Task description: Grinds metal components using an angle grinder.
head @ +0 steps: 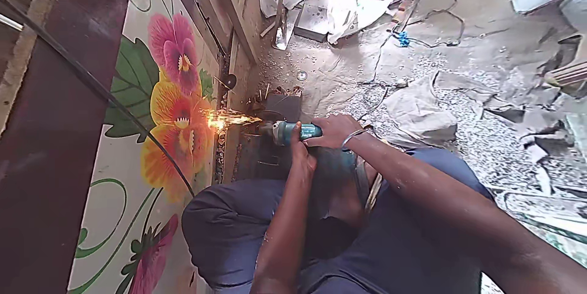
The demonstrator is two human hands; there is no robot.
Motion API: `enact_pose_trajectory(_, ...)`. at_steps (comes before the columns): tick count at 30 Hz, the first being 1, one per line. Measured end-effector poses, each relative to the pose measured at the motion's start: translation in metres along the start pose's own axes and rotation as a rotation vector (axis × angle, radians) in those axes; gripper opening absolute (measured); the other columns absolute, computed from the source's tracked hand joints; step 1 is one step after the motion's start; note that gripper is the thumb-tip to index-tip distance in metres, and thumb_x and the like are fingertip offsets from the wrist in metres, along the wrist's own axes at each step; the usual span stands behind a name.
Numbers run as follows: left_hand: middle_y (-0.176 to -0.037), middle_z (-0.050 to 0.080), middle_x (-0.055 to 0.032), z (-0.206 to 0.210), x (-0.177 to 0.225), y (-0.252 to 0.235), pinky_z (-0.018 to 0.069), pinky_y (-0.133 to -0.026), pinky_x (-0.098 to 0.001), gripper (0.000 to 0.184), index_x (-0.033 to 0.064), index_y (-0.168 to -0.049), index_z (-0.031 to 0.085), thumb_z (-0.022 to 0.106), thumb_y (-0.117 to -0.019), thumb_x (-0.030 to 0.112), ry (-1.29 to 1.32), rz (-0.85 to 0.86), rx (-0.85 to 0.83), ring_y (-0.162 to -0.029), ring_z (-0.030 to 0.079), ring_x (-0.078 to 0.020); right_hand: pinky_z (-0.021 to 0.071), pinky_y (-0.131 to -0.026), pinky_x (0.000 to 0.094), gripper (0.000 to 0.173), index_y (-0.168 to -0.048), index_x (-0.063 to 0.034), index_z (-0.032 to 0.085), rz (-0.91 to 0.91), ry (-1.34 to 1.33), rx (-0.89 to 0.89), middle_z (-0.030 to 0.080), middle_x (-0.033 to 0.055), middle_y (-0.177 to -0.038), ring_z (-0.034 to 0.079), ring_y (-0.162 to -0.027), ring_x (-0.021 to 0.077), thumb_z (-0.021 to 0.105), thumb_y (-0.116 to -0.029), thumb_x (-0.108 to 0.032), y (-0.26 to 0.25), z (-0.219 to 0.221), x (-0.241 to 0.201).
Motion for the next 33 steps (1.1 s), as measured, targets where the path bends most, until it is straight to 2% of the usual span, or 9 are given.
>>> enact_pose_trajectory(12, -0.088, 0.064, -0.0117, 0.0, 0.0, -0.002, 0.0587, -0.066, -0.0374, 0.027, 0.0062, -0.11, 0.056, 0.047, -0.1056, 0.032, 0.026, -0.013, 0.014, -0.075, 0.066, -0.0209, 0.0517, -0.081, 0.0601, 0.075, -0.119, -0.018, 0.066, 0.01, -0.006, -0.026, 0.073, 0.0134, -0.1, 0.07, -0.098, 0.0353, 0.055, -0.0845, -0.084, -0.002, -0.001, 0.0)
enact_pose_trajectory(16, -0.09, 0.065, -0.0117, 0.0, 0.003, -0.004, 0.0587, -0.068, -0.0379, 0.028, 0.0065, -0.112, 0.057, 0.047, -0.106, 0.032, 0.032, 0.007, 0.006, -0.078, 0.067, -0.0212, 0.0513, -0.081, 0.0599, 0.075, -0.119, -0.0178, 0.067, 0.0, 0.009, -0.023, 0.073, 0.0129, -0.103, 0.07, -0.1, 0.0346, 0.055, -0.0845, -0.084, -0.005, -0.003, -0.003)
enact_pose_trajectory(21, -0.091, 0.064, -0.0123, -0.001, -0.001, 0.0, 0.0587, -0.069, -0.0391, 0.029, 0.0062, -0.112, 0.055, 0.049, -0.1054, 0.034, 0.021, -0.014, 0.011, -0.078, 0.066, -0.0221, 0.0511, -0.08, 0.0594, 0.074, -0.115, -0.0167, 0.066, 0.001, 0.005, -0.002, 0.072, 0.0129, -0.097, 0.07, -0.096, 0.0344, 0.054, -0.0851, -0.084, 0.001, 0.002, 0.0)
enact_pose_trajectory(24, -0.09, 0.064, -0.0118, -0.001, -0.003, 0.003, 0.0588, -0.069, -0.0387, 0.029, 0.006, -0.112, 0.056, 0.047, -0.1059, 0.033, 0.021, -0.005, -0.002, -0.078, 0.067, -0.0219, 0.0512, -0.082, 0.0604, 0.076, -0.12, -0.0169, 0.066, 0.008, 0.007, -0.009, 0.072, 0.014, -0.1, 0.07, -0.099, 0.0356, 0.055, -0.0849, -0.084, 0.005, 0.002, 0.001)
enact_pose_trajectory(29, -0.091, 0.065, -0.0118, 0.0, -0.004, 0.0, 0.0593, -0.069, -0.0385, 0.028, 0.0068, -0.115, 0.055, 0.046, -0.1065, 0.032, 0.027, -0.012, 0.002, -0.079, 0.068, -0.0215, 0.0509, -0.083, 0.0603, 0.076, -0.12, -0.0144, 0.065, -0.016, -0.005, -0.019, 0.072, 0.0157, -0.103, 0.069, -0.101, 0.0363, 0.056, -0.0865, -0.081, 0.003, -0.001, 0.001)
enact_pose_trajectory(33, -0.09, 0.064, -0.0112, 0.001, 0.0, -0.004, 0.0591, -0.068, -0.038, 0.027, 0.0064, -0.112, 0.056, 0.048, -0.1061, 0.031, 0.018, 0.008, 0.01, -0.077, 0.067, -0.0209, 0.0516, -0.083, 0.0613, 0.078, -0.122, -0.0148, 0.065, -0.04, -0.005, -0.028, 0.072, 0.0153, -0.104, 0.069, -0.101, 0.0367, 0.056, -0.0852, -0.083, -0.006, -0.002, 0.001)
Point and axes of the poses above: each hand's wrist, its own y-axis away from the middle knuckle, its own z-axis out of the palm, x = y × z, the point moved 7 cm from there along -y, towards the middle knuckle
